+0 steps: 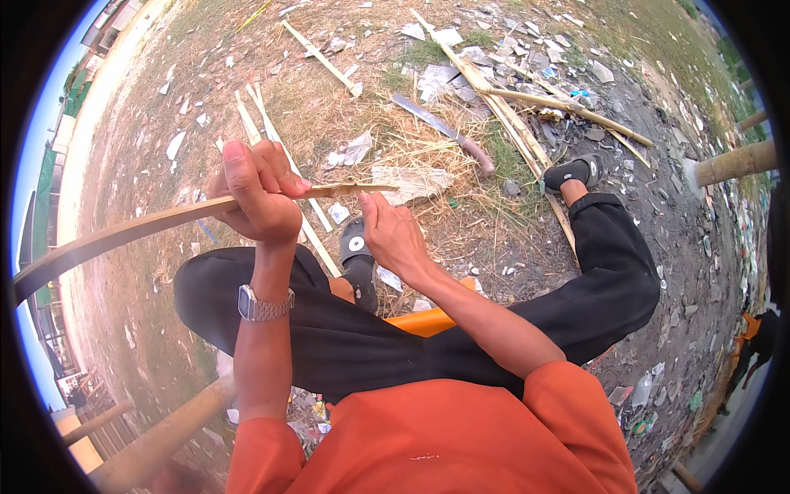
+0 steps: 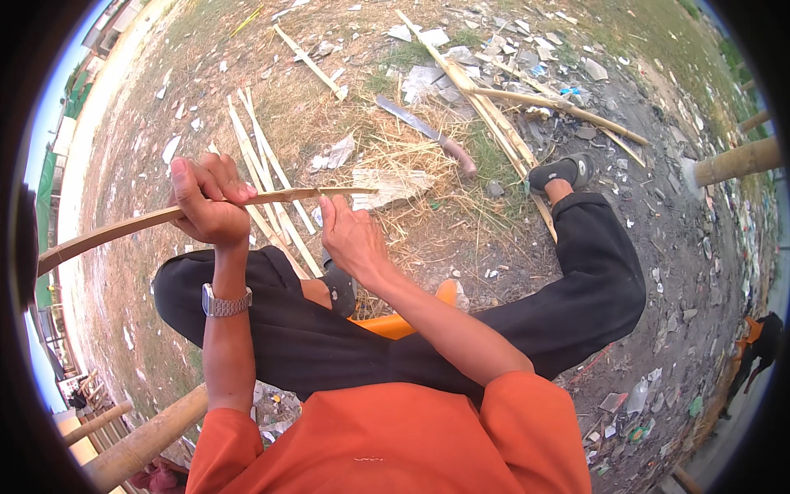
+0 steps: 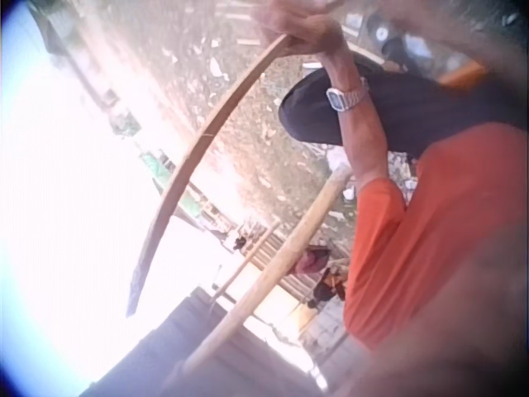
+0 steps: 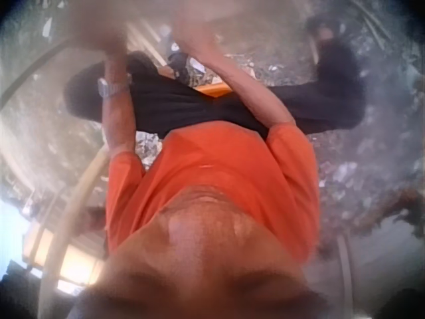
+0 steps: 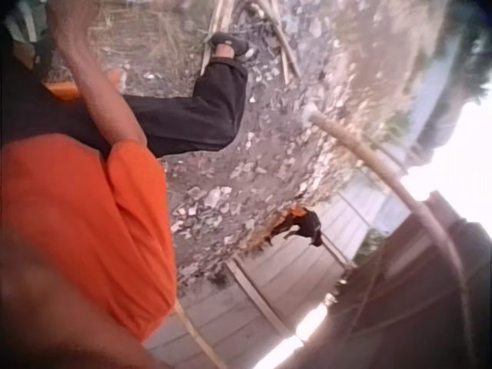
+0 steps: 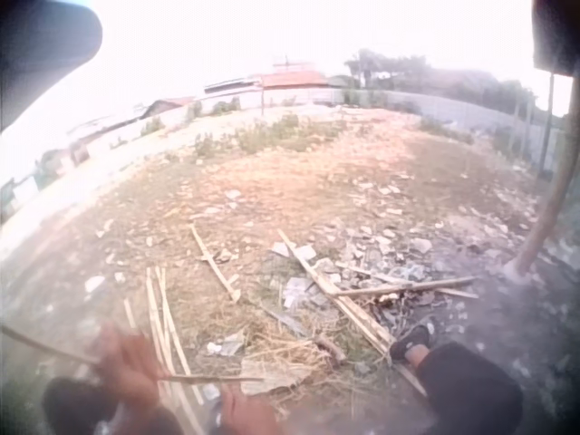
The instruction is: The person sits cross-legged on a small stool outdoors and uses a green utility knife to sharpen the end of a thin bamboo stick. They repeatedly scrape the knife along the stick to create a point, occasionally rotating the stick to work on different sides. A machete is visible on the ground nearby.
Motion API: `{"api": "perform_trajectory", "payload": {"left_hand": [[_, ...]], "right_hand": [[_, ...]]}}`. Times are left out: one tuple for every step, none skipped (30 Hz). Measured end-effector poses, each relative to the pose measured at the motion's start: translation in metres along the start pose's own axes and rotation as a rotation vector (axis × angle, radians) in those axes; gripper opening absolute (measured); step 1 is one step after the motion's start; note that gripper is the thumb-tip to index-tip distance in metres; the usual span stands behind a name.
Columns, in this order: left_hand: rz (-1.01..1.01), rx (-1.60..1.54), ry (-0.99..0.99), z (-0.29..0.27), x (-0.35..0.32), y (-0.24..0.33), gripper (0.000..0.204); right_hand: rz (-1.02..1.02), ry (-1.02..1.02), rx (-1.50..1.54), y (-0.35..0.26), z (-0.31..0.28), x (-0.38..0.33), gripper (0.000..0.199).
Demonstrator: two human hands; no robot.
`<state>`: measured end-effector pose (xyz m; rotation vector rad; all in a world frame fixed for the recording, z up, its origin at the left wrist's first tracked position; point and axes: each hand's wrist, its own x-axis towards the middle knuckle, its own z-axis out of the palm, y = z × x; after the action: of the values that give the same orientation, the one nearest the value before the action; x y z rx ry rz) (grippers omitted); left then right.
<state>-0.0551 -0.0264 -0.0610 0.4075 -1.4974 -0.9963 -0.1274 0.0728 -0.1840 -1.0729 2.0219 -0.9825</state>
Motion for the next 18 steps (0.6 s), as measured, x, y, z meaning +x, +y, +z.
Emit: {"api": "perform_trajectory", "payload": {"left_hand": [[0.004, -0.007, -0.002, 0.0, -0.001, 0.0, 0.053], [-0.005, -0.014, 0.002, 0.0, 0.001, 0.001, 0.053], [-0.007, -0.022, 0.007, 0.001, 0.004, 0.0, 0.053], [-0.022, -0.037, 0.007, 0.003, 0.005, 0.0, 0.052], [-0.024, -0.027, -0.008, -0.001, 0.003, -0.003, 0.052], [-0.008, -0.044, -0.024, 0.0, 0.001, -0.002, 0.051], [0.015, -0.045, -0.034, 0.005, 0.006, -0.001, 0.051], [0.006, -0.034, -0.041, 0.006, 0.001, -0.001, 0.051], [-0.012, -0.02, -0.031, 0.001, -0.004, -0.001, 0.051], [-0.013, -0.013, -0.025, -0.001, -0.003, -0.001, 0.051], [-0.006, -0.007, -0.021, -0.002, 0.001, -0.002, 0.051], [-0.011, -0.021, -0.022, 0.0, 0.003, -0.003, 0.051], [-0.015, -0.034, -0.024, 0.002, 0.004, -0.005, 0.051], [-0.012, -0.042, -0.021, 0.001, 0.007, -0.008, 0.051], [-0.01, -0.057, -0.017, 0.002, 0.008, -0.008, 0.051], [-0.009, -0.073, -0.014, 0.003, 0.008, -0.007, 0.051], [-0.026, -0.074, -0.006, 0.0, 0.002, -0.006, 0.051], [-0.04, -0.046, -0.01, -0.005, -0.006, -0.004, 0.051]], "right_hand": [[0.022, -0.012, -0.017, 0.002, 0.003, -0.002, 0.048], [0.059, 0.001, -0.05, 0.017, 0.009, 0.001, 0.047], [0.091, 0.017, -0.085, 0.044, 0.017, 0.009, 0.047], [0.138, 0.035, -0.12, 0.066, 0.02, 0.01, 0.046], [0.16, 0.049, -0.097, 0.076, 0.023, 0.008, 0.046], [0.173, 0.061, -0.079, 0.083, 0.022, 0.004, 0.046], [0.185, 0.073, -0.061, 0.088, 0.021, 0.005, 0.046], [0.136, 0.072, -0.016, 0.082, 0.018, 0.004, 0.046], [0.082, 0.06, 0.035, 0.062, 0.013, 0.005, 0.047], [0.018, 0.063, 0.087, 0.044, 0.009, 0.009, 0.048], [0.006, 0.025, 0.102, 0.034, 0.012, 0.007, 0.049], [0.033, 0.035, 0.057, 0.046, 0.018, 0.008, 0.048], [0.06, 0.044, 0.012, 0.067, 0.029, 0.013, 0.048], [0.077, 0.05, -0.033, 0.067, 0.028, 0.017, 0.047], [0.116, 0.027, 0.049, 0.07, 0.024, 0.011, 0.046], [0.065, 0.032, 0.055, 0.07, 0.023, 0.015, 0.046], [0.027, 0.017, 0.065, 0.055, 0.018, 0.011, 0.046], [0.006, -0.008, 0.076, 0.042, 0.017, -0.002, 0.047]]}}
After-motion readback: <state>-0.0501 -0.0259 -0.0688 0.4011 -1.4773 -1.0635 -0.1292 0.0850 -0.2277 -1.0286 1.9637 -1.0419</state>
